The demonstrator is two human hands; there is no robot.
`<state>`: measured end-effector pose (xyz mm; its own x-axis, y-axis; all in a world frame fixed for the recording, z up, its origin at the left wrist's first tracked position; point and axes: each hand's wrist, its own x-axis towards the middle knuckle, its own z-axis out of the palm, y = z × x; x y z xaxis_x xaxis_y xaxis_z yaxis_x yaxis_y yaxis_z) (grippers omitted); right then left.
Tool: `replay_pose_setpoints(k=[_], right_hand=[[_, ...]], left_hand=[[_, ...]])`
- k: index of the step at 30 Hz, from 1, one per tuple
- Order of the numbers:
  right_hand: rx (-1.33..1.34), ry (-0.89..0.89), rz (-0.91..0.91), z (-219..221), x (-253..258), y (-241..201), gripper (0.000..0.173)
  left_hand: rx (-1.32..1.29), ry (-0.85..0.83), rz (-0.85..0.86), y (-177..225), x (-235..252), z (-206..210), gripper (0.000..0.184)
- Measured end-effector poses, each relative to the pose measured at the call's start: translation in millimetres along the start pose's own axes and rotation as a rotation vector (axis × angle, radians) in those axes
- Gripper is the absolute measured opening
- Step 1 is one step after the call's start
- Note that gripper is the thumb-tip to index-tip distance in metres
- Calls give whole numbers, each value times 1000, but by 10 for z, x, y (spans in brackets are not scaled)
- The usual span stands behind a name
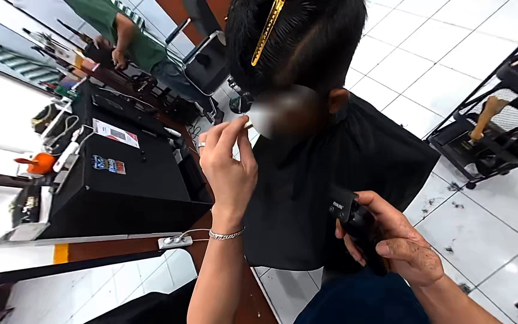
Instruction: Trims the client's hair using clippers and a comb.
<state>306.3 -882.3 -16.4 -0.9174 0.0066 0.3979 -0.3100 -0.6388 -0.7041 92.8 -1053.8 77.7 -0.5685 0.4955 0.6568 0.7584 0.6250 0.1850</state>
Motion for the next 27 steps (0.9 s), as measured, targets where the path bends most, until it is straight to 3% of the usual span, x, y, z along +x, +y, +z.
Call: replay_pose_setpoints(k=[6, 13, 27], right_hand=[[-52, 97, -16, 1, -74, -34, 46], [-104, 207, -100, 129, -63, 117, 48], [-120, 302, -188, 410, 19, 499, 51]], left_hand=[[142, -29, 14, -5, -25, -6, 29], [136, 153, 201, -34, 120, -106, 27], [198, 23, 348, -148, 95, 30, 33]])
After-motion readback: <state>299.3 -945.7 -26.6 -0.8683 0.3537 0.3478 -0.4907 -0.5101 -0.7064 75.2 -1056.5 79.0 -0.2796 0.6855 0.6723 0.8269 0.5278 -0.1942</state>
